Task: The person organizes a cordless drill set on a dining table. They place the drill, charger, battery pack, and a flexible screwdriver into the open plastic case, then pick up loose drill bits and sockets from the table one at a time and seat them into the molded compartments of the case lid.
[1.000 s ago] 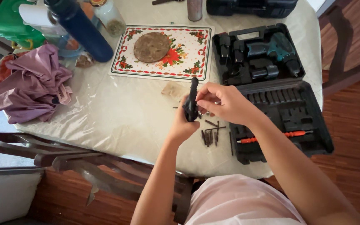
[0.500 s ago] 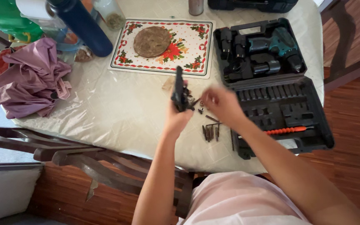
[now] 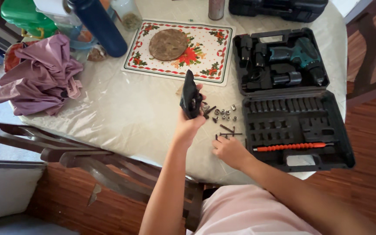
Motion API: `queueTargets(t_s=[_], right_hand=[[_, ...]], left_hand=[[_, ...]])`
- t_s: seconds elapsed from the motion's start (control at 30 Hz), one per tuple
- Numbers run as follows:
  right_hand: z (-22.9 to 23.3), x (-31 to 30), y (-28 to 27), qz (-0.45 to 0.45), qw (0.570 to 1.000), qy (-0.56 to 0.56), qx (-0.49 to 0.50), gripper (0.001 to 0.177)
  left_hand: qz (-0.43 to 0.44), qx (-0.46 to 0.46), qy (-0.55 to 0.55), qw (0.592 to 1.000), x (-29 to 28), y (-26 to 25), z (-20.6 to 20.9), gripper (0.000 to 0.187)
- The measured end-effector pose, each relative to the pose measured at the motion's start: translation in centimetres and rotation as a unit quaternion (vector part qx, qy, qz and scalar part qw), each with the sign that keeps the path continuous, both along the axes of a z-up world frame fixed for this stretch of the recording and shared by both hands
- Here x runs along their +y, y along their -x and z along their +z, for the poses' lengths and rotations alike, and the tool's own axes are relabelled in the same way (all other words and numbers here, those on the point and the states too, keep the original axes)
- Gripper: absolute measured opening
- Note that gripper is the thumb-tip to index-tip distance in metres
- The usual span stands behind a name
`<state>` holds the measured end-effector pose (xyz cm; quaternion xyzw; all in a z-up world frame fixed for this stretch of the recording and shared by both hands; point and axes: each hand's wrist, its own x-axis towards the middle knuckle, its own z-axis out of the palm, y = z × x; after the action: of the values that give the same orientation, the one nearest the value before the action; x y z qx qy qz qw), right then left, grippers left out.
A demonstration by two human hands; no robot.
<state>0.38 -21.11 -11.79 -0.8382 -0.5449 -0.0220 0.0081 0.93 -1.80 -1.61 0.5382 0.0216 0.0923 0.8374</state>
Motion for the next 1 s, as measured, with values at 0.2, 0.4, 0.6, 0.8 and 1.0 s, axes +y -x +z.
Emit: queueTargets(t_s=[0.2,0.4,0.6,0.8,1.0], right_hand=[[-0.5,0.0,-1.5,0.041,0.999,-0.027,-0.010,0.006],[0.7,0.0,-3.7,-0.047,0.971,-0.212,0.099,0.012],[7.3,-0.2,-6.8,-0.326,0.790,-0.439,0.277,0.017],[16.8,-1.4,-6.9,-0.272,0.676,-0.563,0.389,0.011],[20.5,1.3,-4.7,-0.202,0.794,-0.490,0.299,0.013]], left_hand=[[0.008,0.010,-0.004,1.000,0.1,0.0,-0.1,0.089],[-0.002,0.006,0.002,1.000,0.5,0.1,-0.4,0.090],[-0.054,0.008,0.052,0.997,0.7,0.4,-0.4,0.095],[-0.054,0.002,-0.014,0.998,0.3,0.5,-0.1,0.094],[-0.043,0.014,-0.034,0.998,-0.2,0.6,0.0,0.090]])
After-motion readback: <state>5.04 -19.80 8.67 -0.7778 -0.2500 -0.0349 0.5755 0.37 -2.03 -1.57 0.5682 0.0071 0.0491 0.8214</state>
